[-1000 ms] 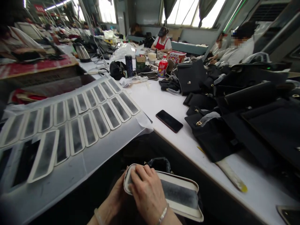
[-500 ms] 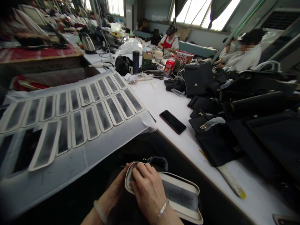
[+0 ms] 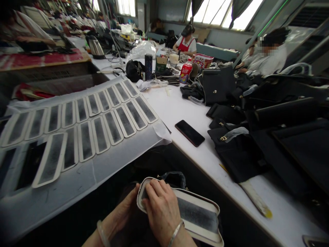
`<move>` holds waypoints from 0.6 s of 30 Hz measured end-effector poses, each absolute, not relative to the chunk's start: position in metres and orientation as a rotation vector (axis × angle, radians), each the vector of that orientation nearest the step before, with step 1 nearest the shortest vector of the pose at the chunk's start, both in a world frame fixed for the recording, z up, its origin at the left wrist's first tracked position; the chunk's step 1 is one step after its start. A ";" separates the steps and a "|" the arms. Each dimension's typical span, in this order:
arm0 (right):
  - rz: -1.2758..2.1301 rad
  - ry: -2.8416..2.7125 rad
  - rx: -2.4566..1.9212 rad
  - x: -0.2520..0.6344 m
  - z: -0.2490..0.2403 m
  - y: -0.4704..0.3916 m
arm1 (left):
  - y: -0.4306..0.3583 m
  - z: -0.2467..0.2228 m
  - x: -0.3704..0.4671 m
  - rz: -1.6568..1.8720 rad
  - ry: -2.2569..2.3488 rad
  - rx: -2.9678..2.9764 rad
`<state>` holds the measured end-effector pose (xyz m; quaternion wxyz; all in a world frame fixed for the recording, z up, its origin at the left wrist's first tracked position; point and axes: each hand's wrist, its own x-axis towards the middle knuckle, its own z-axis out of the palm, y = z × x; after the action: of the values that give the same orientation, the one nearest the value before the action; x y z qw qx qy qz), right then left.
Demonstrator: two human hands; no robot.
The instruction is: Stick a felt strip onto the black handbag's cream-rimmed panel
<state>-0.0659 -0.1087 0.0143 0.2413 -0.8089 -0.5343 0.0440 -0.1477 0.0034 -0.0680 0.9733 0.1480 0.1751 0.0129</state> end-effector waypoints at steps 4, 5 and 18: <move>0.112 -1.457 -2.225 -0.066 0.016 -0.107 | 0.006 -0.069 -0.150 0.025 0.355 0.360; 0.112 -1.456 -2.234 -0.066 0.017 -0.106 | 0.007 -0.069 -0.150 0.018 0.362 0.372; 0.071 -1.456 -2.269 -0.068 0.013 -0.107 | 0.009 -0.059 -0.154 -0.036 0.388 0.581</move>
<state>-0.0685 -0.1068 0.0126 0.2205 -0.8207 -0.5265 0.0258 -0.1539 0.0094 -0.0587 0.9395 0.2847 0.1898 -0.0176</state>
